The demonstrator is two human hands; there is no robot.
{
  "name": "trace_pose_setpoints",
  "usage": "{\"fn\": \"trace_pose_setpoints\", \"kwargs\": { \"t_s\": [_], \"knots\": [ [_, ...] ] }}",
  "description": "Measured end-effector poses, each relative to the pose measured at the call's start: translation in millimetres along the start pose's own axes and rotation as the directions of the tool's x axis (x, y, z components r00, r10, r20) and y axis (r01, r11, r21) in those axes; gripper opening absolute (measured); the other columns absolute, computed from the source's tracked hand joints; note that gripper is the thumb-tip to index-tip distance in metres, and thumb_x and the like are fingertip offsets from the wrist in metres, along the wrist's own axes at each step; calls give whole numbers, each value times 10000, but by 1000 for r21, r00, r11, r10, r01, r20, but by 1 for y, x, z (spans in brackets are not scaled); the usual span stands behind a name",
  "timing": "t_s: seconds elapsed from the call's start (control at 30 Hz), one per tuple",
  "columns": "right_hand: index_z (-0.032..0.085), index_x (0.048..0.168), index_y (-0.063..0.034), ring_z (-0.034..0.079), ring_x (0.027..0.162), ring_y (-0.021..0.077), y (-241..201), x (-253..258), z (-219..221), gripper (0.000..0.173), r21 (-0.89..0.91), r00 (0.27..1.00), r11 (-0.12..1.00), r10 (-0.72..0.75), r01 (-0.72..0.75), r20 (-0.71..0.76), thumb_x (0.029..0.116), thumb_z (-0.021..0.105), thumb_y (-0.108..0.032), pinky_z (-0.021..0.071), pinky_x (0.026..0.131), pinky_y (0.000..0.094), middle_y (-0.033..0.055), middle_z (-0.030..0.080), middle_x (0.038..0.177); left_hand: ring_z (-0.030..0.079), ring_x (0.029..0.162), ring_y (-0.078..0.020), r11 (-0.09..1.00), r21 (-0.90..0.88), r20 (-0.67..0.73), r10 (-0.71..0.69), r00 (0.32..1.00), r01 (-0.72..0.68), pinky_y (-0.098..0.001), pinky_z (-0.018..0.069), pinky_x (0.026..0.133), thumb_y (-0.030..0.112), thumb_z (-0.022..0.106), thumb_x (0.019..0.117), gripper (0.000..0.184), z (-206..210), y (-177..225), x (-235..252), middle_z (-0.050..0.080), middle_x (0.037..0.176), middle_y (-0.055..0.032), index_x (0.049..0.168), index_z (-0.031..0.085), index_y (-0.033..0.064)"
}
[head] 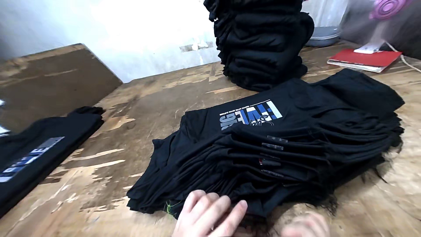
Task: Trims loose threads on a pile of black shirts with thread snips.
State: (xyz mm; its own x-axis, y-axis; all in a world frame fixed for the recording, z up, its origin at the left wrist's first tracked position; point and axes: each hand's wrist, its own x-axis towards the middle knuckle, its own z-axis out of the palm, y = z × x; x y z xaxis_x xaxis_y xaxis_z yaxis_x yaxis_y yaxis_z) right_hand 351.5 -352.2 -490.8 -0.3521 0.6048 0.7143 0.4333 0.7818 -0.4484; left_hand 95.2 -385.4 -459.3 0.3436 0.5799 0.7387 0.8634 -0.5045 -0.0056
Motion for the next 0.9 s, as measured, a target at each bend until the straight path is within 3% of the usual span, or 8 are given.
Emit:
{"fn": "trace_pose_setpoints", "kwargs": {
  "t_s": [0.1,0.2,0.27,0.33,0.47,0.6,0.67,0.9],
  "knots": [
    [800,1120,-225,585,1095,298,-2,22,0,402,-138,982,975,183,-175,52,929,664,-552,438,937,518,108,681,1118,617,784,-130,956,-175,52,-229,972,235,-286,524,712,298,706,968,154,-2,8,8,636,829,-17,1077,763,203],
    [815,919,-235,575,1169,304,-3,29,14,139,-73,987,993,102,-93,126,934,716,-331,400,989,528,82,708,1158,632,630,-35,839,-210,136,-484,864,503,-225,529,547,294,713,953,204,2,28,23,686,714,20,843,779,135],
    [765,898,-191,557,1123,185,-1,25,26,72,5,999,999,-43,43,-26,939,710,-213,385,1053,368,21,676,1068,657,613,-29,706,-239,318,-592,741,667,-271,554,553,358,712,938,252,5,36,36,722,705,39,833,787,141],
    [744,909,-86,624,1080,146,2,20,37,23,67,980,989,-121,133,-160,912,724,-98,489,1032,264,63,675,1027,674,630,-22,540,-363,472,-596,650,759,-256,578,590,303,763,886,175,14,34,43,734,732,51,883,777,129],
    [775,906,-43,661,920,32,-2,24,37,57,318,963,938,203,-139,-176,908,780,-101,581,819,154,71,667,1017,659,623,-4,403,-547,427,-620,658,734,-197,561,572,185,745,928,88,23,28,39,731,757,54,942,754,98],
    [771,864,-6,702,850,55,1,24,26,18,509,904,802,416,-313,-99,875,772,-20,639,745,205,84,660,1049,700,823,-34,641,-374,318,-590,742,670,-242,602,743,152,820,824,220,8,32,34,746,916,51,1026,739,119],
    [776,868,-39,689,893,44,1,19,26,20,506,900,812,411,-291,-142,875,792,-48,626,775,191,56,655,1050,665,981,-150,788,-243,268,-506,820,566,-371,542,852,303,837,842,316,0,32,33,722,1038,-8,1103,759,142],
    [786,894,-97,643,979,18,-2,19,32,32,411,919,886,326,-215,-223,875,811,-100,570,839,144,15,646,1047,652,875,-189,935,-22,227,-340,913,354,-363,499,749,318,694,973,182,3,48,41,738,975,6,1048,794,187]
  ]
}}
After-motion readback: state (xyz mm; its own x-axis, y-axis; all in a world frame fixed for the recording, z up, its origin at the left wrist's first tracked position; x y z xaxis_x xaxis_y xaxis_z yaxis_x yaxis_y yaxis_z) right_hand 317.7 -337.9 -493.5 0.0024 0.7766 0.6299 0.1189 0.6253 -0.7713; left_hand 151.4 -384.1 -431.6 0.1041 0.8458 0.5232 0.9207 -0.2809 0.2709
